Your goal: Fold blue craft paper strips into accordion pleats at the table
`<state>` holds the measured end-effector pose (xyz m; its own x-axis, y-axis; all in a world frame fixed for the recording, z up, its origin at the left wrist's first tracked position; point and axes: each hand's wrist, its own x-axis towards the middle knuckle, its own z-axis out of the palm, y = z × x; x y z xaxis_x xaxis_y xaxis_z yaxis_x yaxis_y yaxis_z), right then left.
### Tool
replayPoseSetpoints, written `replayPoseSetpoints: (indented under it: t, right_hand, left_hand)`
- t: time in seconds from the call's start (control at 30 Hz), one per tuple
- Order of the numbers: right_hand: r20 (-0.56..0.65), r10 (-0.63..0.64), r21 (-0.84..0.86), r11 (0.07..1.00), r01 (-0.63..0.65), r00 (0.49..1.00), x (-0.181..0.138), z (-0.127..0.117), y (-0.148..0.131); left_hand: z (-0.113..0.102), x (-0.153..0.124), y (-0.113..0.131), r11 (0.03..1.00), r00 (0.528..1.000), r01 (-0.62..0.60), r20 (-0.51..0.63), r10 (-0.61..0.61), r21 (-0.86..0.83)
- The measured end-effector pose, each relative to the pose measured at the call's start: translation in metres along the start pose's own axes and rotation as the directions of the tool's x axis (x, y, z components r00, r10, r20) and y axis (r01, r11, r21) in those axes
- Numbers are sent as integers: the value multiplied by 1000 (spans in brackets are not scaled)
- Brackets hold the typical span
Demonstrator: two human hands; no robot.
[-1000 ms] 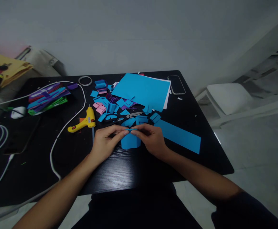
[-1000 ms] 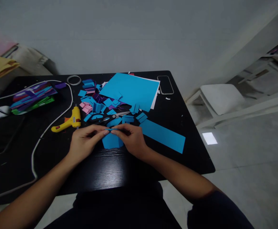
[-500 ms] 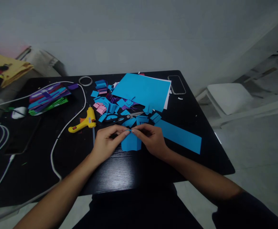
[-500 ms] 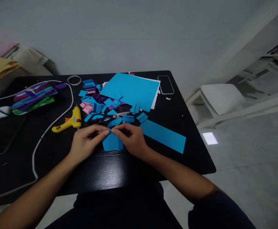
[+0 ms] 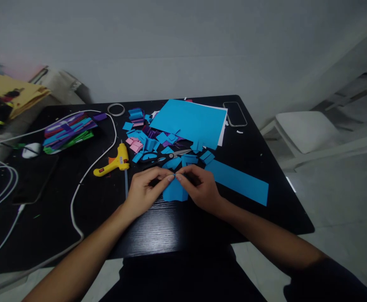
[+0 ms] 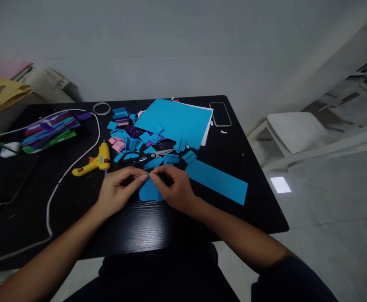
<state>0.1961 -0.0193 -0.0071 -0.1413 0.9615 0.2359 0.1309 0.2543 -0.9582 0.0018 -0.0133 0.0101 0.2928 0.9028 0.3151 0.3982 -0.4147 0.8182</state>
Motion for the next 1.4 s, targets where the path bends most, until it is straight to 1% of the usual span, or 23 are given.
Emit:
replayPoseSetpoints:
  t: [0.17, 0.23, 0.3, 0.43, 0.5, 0.63, 0.77, 0.9, 1.1, 1.4]
  right_hand:
    - [-3, -75, -81, 994, 74, 997, 0, 0, 3]
    - [3, -86, -85, 993, 86, 996, 0, -1, 3]
    - [3, -67, -44, 997, 67, 998, 0, -1, 2]
    - [-5, 10, 99, 995, -9, 1000, 1, -2, -1]
    - [2, 30, 131, 991, -30, 1000, 1, -2, -2]
    - [19, 20, 103, 994, -21, 1000, 2, -3, -2]
    - [0, -21, 67, 998, 21, 1000, 2, -3, -2]
    - [0, 19, 86, 996, -19, 1000, 2, -3, 0]
    - [-7, 67, 84, 994, -67, 998, 3, -4, -2]
    - [-35, 40, 41, 998, -38, 999, 5, -5, -3]
  left_hand:
    - [2, -1, 0, 1000, 1000, -2, 12, 2, -1]
    - [3, -1, 1, 1000, 1000, -4, 10, 4, -9]
    - [2, 0, 1, 1000, 1000, -5, -6, 5, -16]
    - [0, 1, 2, 999, 998, 12, -57, -15, -47]
    - [0, 2, 2, 997, 997, 24, -68, -29, -71]
    - [2, 1, 2, 993, 997, 55, -55, -61, -106]
    - [3, 1, 2, 996, 997, 49, -52, -53, -76]
    - [3, 0, 2, 996, 997, 32, -69, -38, -80]
    - [3, 0, 2, 991, 991, 58, -111, -71, -118]
    - [5, 0, 5, 981, 985, 106, -121, -127, -165]
